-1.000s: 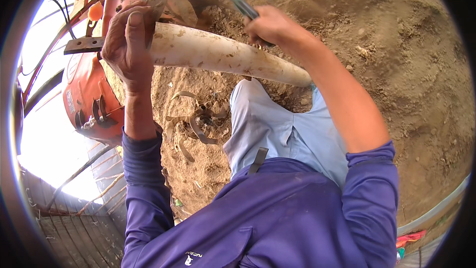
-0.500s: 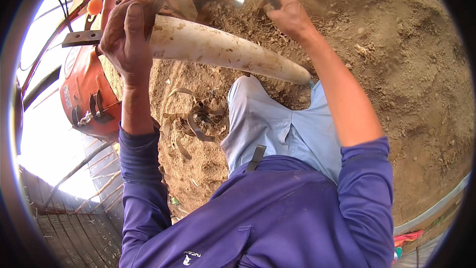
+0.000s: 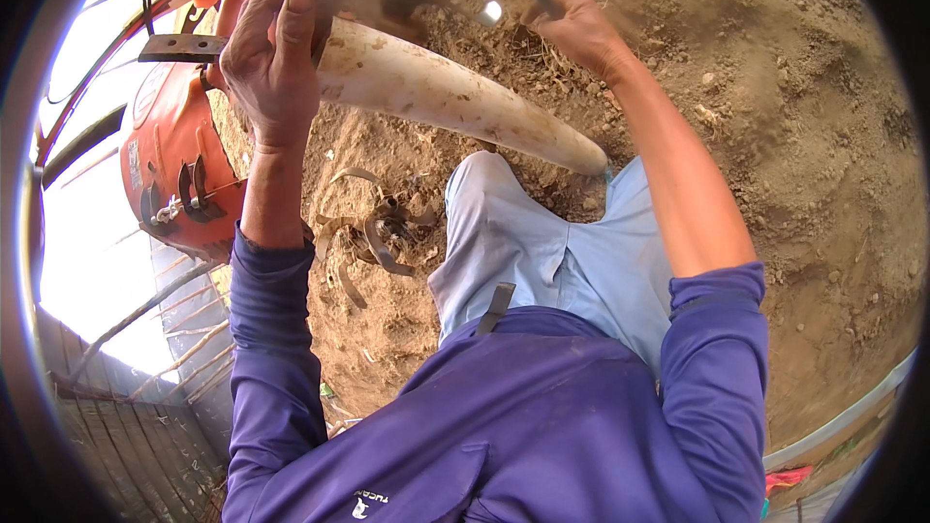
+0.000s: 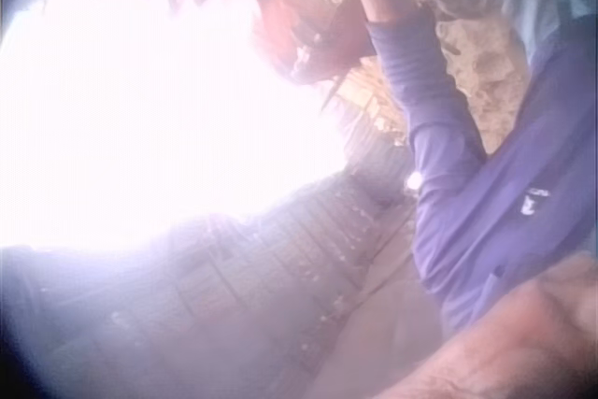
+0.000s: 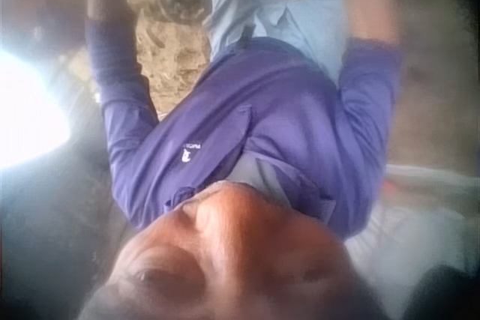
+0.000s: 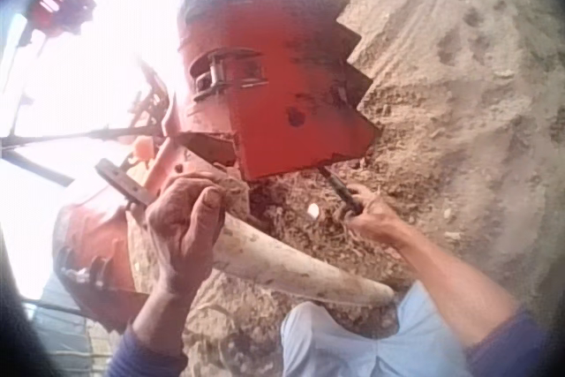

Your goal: The person uses pliers to remove debris from a white pipe attached to an orange machine. They repeatedly pull out dirt and plant matter, then discard it on the ground.

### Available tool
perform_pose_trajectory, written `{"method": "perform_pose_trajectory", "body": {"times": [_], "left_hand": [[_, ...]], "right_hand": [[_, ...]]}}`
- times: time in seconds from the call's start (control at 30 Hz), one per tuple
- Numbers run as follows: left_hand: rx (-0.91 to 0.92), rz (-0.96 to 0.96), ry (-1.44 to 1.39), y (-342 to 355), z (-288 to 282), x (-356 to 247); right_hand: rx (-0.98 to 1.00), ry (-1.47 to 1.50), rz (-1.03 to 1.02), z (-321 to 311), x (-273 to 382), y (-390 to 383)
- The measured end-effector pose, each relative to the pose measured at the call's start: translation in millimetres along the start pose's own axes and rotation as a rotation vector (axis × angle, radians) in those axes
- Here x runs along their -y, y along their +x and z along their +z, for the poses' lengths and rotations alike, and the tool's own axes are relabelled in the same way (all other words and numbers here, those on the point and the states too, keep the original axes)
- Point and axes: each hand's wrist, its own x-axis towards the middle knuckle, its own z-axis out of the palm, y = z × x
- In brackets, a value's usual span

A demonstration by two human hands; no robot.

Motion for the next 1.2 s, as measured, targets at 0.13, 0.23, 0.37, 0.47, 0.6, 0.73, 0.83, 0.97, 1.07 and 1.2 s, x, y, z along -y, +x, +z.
{"method": "perform_pose_trajectory", "body": {"times": [0.13,0.23,0.37,0.47,0.6,0.73,0.83,0.97,1.07,1.2], "left_hand": [[0.013,0.018,0.027,1.8,0.5,-2.2],[-0.030,0.042,0.019,2.2,2.6,-2.3],[-0.006,-0.040,-0.026,-0.9,0.3,-2.5],[0.012,-0.034,-0.060,0.1,-0.5,-2.7],[-0.060,0.114,-0.063,3.4,5.6,2.6],[-0.108,-0.028,-0.207,-10.5,2.4,9.5],[-0.303,0.236,0.040,-37.7,-6.5,5.7],[-0.340,0.220,-0.048,-120.6,-4.3,-16.6],[-0.143,-0.081,0.017,-177.8,18.9,17.4],[0.154,-0.239,0.187,-225.9,55.3,110.4]], "right_hand": [[-0.025,-0.153,-0.189,-0.2,30.2,-6.1],[-0.075,-0.250,-0.369,5.7,51.3,-4.4],[-0.002,-0.133,-0.332,7.0,66.6,-0.5],[-0.016,-0.246,-0.466,9.2,67.3,5.0],[-0.172,-0.314,-0.453,20.7,48.7,-9.4],[-0.117,-0.442,-0.199,28.3,22.6,-37.7],[-0.135,-0.623,-0.112,28.2,15.0,-49.4],[-0.147,-0.584,-0.160,27.8,22.8,-45.3],[-0.020,-0.550,-0.076,32.9,33.4,-30.5],[-0.078,-0.496,-0.254,45.5,43.8,-11.0]]}}
